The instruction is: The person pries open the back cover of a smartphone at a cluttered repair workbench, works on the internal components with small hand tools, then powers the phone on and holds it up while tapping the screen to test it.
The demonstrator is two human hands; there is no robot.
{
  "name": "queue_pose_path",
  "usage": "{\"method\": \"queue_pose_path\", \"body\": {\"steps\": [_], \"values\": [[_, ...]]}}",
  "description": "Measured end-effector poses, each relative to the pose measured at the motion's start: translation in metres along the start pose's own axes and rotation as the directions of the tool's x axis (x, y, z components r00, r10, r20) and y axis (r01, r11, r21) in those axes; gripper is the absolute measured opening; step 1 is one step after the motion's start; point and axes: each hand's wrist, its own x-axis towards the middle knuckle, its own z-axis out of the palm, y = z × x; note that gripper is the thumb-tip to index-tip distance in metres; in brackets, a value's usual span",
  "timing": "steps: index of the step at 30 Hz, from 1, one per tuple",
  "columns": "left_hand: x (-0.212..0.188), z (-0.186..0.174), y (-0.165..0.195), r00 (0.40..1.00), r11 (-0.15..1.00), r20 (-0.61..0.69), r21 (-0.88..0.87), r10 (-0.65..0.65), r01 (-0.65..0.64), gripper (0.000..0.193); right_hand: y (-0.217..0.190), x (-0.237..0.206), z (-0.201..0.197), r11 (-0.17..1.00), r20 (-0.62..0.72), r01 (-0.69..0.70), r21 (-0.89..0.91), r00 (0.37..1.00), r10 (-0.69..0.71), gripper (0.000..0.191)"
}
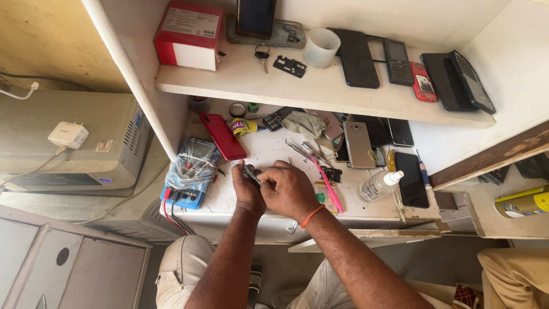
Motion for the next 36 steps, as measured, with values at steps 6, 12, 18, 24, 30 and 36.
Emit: {"method": "queue_pose_path", "body": {"steps": [6, 12, 18, 24, 30, 36], "values": [[0.001, 0.003, -0.004, 0.997, 0.998, -0.048, -0.034, 0.060, -0.062, 0.043, 0.000, -0.005, -0.004, 0.999, 0.036, -0.019, 0.045, 0.999, 0.017, 0.012], [0.004, -0.001, -0.005, 0.998, 0.995, -0.057, -0.096, -0.011, 0.005, 0.047, -0.006, -0.014, -0.001, 0.998, 0.037, -0.041, 0.046, 0.999, 0.040, 0.011], [0.009, -0.004, -0.004, 0.999, 0.993, -0.026, -0.116, -0.024, 0.021, 0.046, -0.006, -0.020, 0.001, 0.992, 0.049, -0.117, 0.048, 0.992, 0.115, 0.007], [0.009, -0.006, -0.001, 0.997, 0.996, -0.042, -0.067, -0.067, 0.064, 0.046, -0.004, -0.032, 0.000, 0.997, -0.033, -0.003, 0.081, 0.999, 0.006, 0.010], [0.001, 0.001, 0.000, 0.998, 0.997, -0.042, -0.051, -0.054, 0.052, 0.046, -0.002, -0.034, -0.001, 0.997, -0.017, -0.025, 0.067, 1.000, 0.026, 0.006], [-0.010, 0.010, 0.003, 0.999, 0.999, -0.037, 0.023, -0.023, 0.024, 0.045, -0.001, -0.043, -0.008, 0.992, -0.013, -0.080, 0.096, 0.997, 0.082, 0.006]]}}
